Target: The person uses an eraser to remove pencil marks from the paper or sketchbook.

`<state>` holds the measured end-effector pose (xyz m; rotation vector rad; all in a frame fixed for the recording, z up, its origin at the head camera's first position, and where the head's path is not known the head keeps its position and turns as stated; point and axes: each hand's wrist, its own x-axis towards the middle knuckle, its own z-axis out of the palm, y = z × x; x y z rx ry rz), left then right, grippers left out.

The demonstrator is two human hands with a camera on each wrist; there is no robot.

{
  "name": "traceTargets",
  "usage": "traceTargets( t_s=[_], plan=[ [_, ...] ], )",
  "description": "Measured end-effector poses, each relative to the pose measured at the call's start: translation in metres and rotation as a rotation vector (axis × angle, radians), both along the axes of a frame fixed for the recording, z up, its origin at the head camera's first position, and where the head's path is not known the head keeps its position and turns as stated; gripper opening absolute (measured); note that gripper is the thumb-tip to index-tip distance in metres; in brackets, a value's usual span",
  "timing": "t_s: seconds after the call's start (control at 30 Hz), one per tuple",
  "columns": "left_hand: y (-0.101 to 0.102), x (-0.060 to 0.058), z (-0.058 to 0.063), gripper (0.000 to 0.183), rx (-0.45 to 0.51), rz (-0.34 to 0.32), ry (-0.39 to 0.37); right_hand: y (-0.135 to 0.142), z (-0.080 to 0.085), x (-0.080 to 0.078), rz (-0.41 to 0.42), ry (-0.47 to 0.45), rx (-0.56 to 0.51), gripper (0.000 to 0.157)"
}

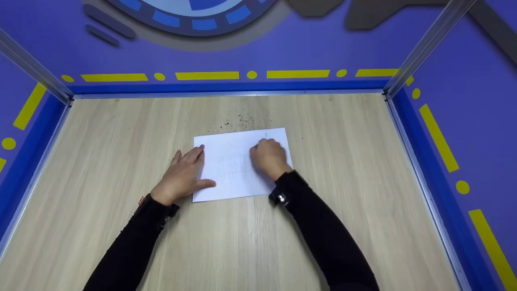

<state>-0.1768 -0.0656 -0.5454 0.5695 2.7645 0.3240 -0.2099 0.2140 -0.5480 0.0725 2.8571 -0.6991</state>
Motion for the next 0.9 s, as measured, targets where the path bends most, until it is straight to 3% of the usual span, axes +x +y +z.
traceTargets(
  t_s=[0.27, 0.43, 0.63, 0.9],
  plan=[
    [-0.002, 0.002, 0.002, 0.116, 0.009, -0.006, 0.021, -0.094, 0.007, 0.004, 0.201, -0.015, 0.014, 0.044],
    [-0.002, 0.003, 0.001, 0.116, 0.011, -0.003, 0.018, -0.119, 0.003, 0.003, 0.249, -0.038, 0.081, 0.041],
    [-0.001, 0.002, 0.001, 0.114, 0.006, -0.010, 0.025, -0.093, 0.000, 0.000, 0.212, -0.016, 0.092, 0.040],
    [-0.004, 0.003, 0.000, 0.114, 0.000, -0.010, 0.020, -0.013, -0.004, -0.001, 0.086, -0.004, 0.015, 0.040]
  ],
)
